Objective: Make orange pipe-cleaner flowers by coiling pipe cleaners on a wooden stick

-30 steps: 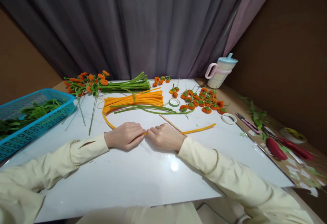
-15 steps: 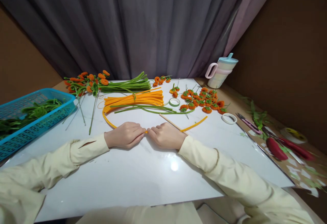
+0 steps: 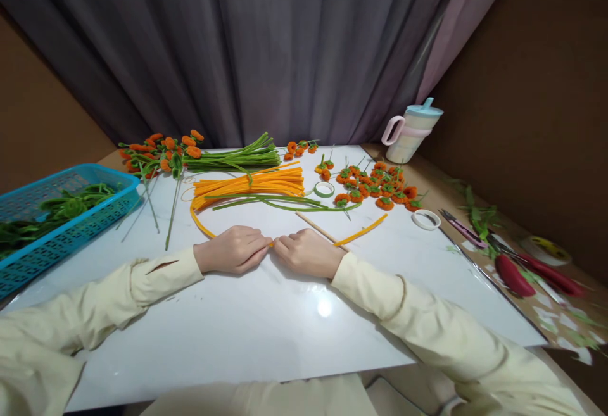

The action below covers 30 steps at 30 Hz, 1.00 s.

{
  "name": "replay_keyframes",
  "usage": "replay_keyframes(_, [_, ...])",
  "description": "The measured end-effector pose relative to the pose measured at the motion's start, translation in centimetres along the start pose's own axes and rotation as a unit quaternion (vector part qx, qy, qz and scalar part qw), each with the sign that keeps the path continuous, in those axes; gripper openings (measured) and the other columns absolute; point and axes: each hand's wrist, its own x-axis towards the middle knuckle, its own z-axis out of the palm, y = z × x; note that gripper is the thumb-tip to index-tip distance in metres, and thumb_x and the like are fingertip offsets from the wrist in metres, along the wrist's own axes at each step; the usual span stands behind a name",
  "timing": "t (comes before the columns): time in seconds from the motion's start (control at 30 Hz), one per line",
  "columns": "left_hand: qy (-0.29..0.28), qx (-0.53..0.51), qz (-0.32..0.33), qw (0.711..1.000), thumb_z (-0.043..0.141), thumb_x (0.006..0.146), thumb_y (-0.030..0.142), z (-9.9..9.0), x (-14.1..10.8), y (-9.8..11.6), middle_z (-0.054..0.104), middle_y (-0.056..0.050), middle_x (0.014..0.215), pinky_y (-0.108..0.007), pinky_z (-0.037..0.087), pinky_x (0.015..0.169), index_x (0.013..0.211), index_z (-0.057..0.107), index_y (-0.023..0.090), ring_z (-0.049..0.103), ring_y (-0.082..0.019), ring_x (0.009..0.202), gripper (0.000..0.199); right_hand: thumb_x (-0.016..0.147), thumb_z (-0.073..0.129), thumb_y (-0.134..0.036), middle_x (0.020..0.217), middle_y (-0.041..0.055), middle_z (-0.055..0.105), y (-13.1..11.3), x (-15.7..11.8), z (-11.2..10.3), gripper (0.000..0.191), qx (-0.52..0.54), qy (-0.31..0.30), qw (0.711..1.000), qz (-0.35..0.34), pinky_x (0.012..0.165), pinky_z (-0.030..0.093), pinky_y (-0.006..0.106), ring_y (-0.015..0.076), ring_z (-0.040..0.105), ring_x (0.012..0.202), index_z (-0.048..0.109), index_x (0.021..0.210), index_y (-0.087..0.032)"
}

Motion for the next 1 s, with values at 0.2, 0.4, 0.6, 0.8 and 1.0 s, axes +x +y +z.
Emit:
replay_keyframes(0.2, [-0.005, 0.002, 0.001, 1.000, 0.033, 0.090, 0.019, -0.09, -0.01, 0.07, 0.054, -0.003, 0.063, -0.029, 0.039, 0.056, 0.079, 0.051, 0.014, 0.051, -0.015, 0.058, 0.022, 0.095, 0.032, -0.019, 0.061, -0.0017, 0.051, 0.26, -0.07, 0.11, 0.024, 0.013, 0.000, 1.000, 0.012, 0.051, 0.022, 0.029, 0.0094, 0.043, 0.049, 0.047, 0.077, -0.014])
replay_keyframes(0.4, [-0.008, -0.005, 0.003, 1.000, 0.032, 0.090, 0.019, -0.15, 0.03, 0.08, 0.053, -0.003, 0.063, -0.028, 0.039, 0.056, 0.079, 0.049, 0.015, 0.051, -0.016, 0.059, 0.021, 0.095, 0.032, -0.019, 0.062, -0.0015, 0.052, 0.35, -0.10, 0.08, 0.023, 0.008, 0.000, 1.000, 0.012, 0.052, 0.022, 0.028, 0.0094, 0.044, 0.049, 0.047, 0.078, -0.014])
replay_keyframes(0.6, [0.005, -0.004, -0.016, 1.000, 0.034, 0.088, 0.020, -0.15, 0.02, 0.11, 0.052, -0.002, 0.060, -0.029, 0.037, 0.054, 0.071, 0.048, 0.017, 0.049, -0.015, 0.056, 0.023, 0.095, 0.032, -0.017, 0.061, -0.0017, 0.052, 0.24, -0.02, -0.11, 0.022, 0.005, -0.016, 1.000, 0.009, 0.052, 0.021, 0.027, 0.0093, 0.045, 0.050, 0.046, 0.079, -0.014])
replay_keyframes(0.8, [0.002, -0.006, -0.020, 1.000, 0.035, 0.087, 0.020, -0.17, 0.10, 0.15, 0.052, -0.002, 0.059, -0.028, 0.037, 0.054, 0.069, 0.049, 0.017, 0.049, -0.015, 0.055, 0.023, 0.095, 0.033, -0.017, 0.061, -0.0021, 0.052, 0.19, -0.09, -0.02, 0.022, 0.010, -0.013, 1.000, 0.008, 0.052, 0.021, 0.027, 0.0096, 0.045, 0.049, 0.046, 0.078, -0.014])
replay_keyframes(1.0, [-0.008, -0.011, -0.020, 1.000, 0.035, 0.088, 0.020, -0.16, -0.04, 0.17, 0.052, -0.002, 0.060, -0.029, 0.037, 0.055, 0.071, 0.050, 0.016, 0.049, -0.015, 0.056, 0.023, 0.094, 0.037, -0.018, 0.061, -0.0028, 0.053, 0.23, -0.12, 0.06, 0.018, 0.011, 0.006, 1.000, 0.009, 0.051, 0.020, 0.029, 0.0099, 0.045, 0.049, 0.047, 0.079, -0.015])
